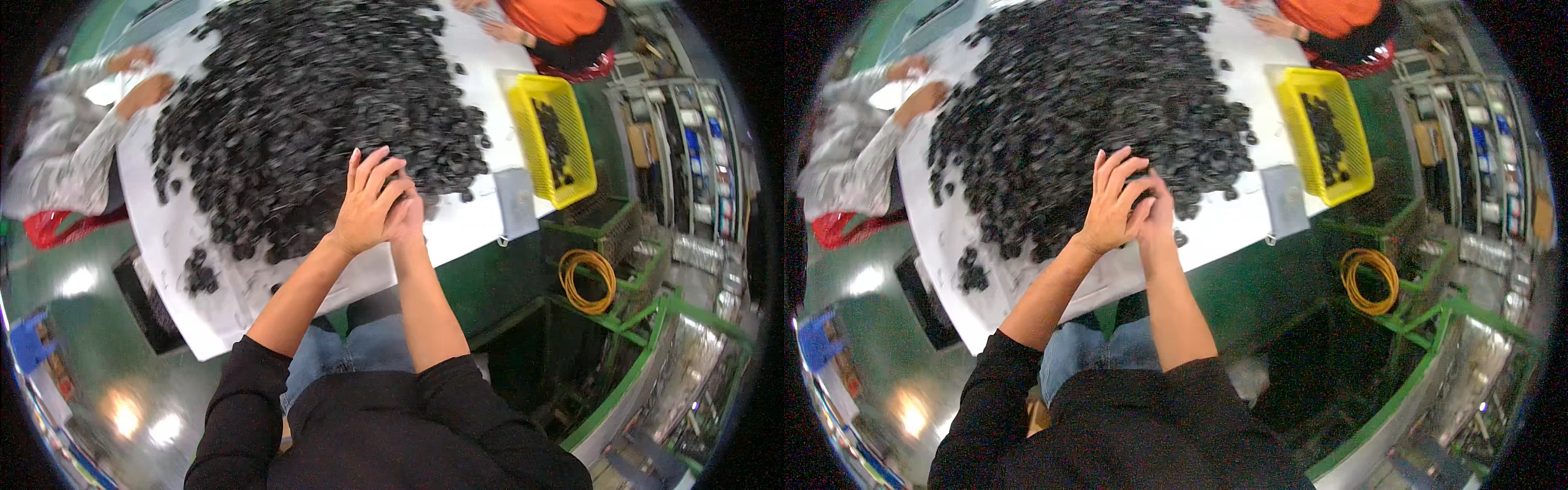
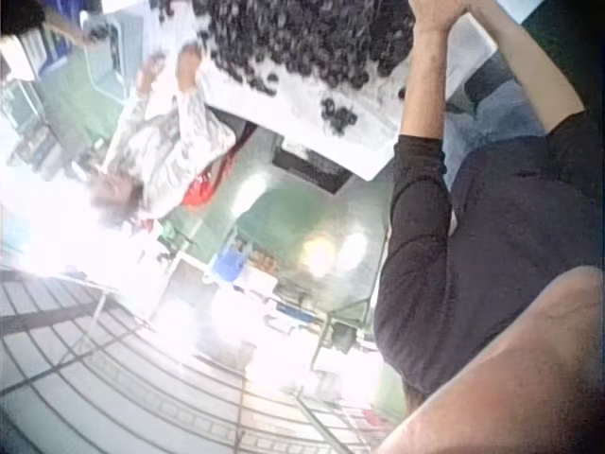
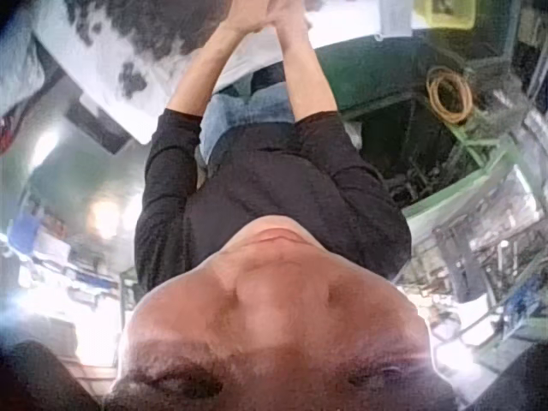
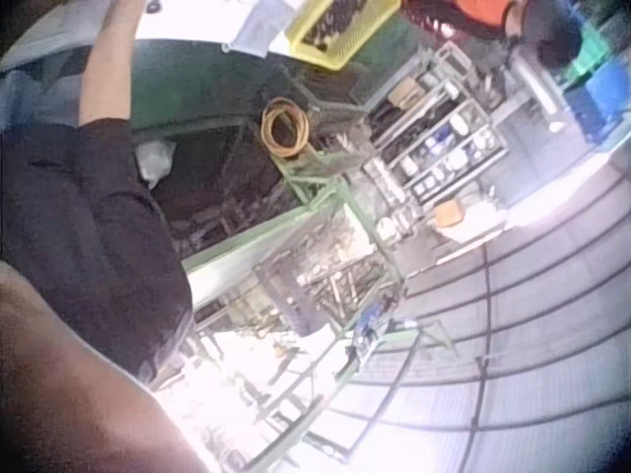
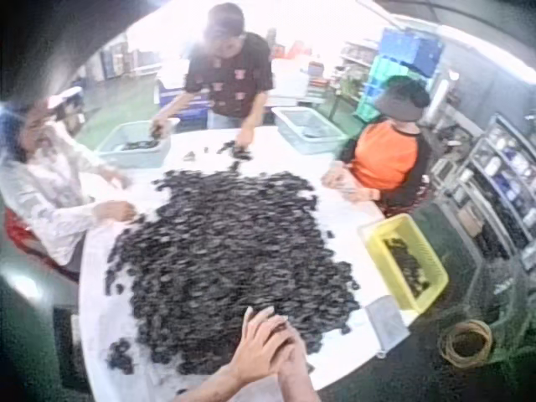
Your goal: The person sorts small black plastic components and metal hooks on a white table, separating them into piles. The person moves a black tray aside to access the components and continues sorting by hand.
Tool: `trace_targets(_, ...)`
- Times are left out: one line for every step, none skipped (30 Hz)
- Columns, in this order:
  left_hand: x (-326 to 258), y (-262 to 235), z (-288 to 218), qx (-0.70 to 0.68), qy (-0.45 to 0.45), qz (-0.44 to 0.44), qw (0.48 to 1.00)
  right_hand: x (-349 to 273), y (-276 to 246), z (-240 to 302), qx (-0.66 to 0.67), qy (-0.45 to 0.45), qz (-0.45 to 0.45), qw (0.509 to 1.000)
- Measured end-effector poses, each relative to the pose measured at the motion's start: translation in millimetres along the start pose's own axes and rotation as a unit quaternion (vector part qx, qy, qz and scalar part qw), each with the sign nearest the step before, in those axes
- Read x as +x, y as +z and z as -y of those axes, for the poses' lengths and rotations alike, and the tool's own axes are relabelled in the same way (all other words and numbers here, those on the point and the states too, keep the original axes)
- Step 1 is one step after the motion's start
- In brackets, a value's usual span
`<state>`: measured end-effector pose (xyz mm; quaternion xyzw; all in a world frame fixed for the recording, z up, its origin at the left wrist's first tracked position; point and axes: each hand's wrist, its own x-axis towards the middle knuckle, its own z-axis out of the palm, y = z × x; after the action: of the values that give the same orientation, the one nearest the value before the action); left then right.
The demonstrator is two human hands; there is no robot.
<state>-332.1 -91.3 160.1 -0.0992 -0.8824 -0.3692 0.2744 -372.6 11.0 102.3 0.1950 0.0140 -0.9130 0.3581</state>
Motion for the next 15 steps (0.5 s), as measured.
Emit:
trace_targets(17,16,-7,-0.018,0.003,-0.004,1.000,-6,1,33,-0.100,-0.127,-0.131,0.978)
trace_targets(32,28,-13,-0.026,-0.014,-0.004,1.000,-10,7,74,0.104,-0.060,-0.043,0.992)
trace_targets(44,37,-14,-0.041,-0.019,-0.012,0.999,-15,13,115,0.171,-0.093,-0.026,0.980)
trace_targets(52,41,-12,-0.056,-0.030,-0.019,0.998,-24,19,159,0.142,-0.109,-0.007,0.984)
trace_targets(61,42,-4,-0.040,-0.042,-0.018,0.998,-22,26,205,0.082,-0.180,-0.004,0.980)
trace_targets(61,38,1,-0.020,-0.057,-0.018,0.998,-28,28,249,0.072,-0.230,0.018,0.970)
trace_targets(57,31,8,-0.011,-0.086,-0.012,0.996,-30,34,295,0.150,-0.234,-0.002,0.961)
trace_targets(51,19,17,0.025,-0.104,-0.007,0.994,-37,33,335,0.100,-0.278,-0.013,0.955)
trace_targets(42,9,24,0.045,-0.130,-0.019,0.990,-41,29,370,0.078,-0.285,0.014,0.955)
trace_targets(32,-3,33,0.065,-0.162,-0.029,0.984,-38,29,405,0.112,-0.357,-0.082,0.924)
trace_targets(21,-18,42,0.078,-0.188,-0.035,0.978,-38,26,432,0.098,-0.388,-0.133,0.907)
trace_targets(8,-34,50,0.109,-0.211,-0.036,0.971,-36,25,456,0.089,-0.403,-0.208,0.887)
trace_targets(-5,-52,59,0.130,-0.239,-0.042,0.961,-38,15,468,-0.055,-0.448,-0.244,0.858)
trace_targets(-21,-70,63,0.157,-0.286,-0.045,0.944,-47,10,477,-0.146,-0.381,-0.292,0.865)
trace_targets(-38,-87,66,0.172,-0.293,-0.066,0.938,-53,7,481,-0.219,-0.277,-0.332,0.875)
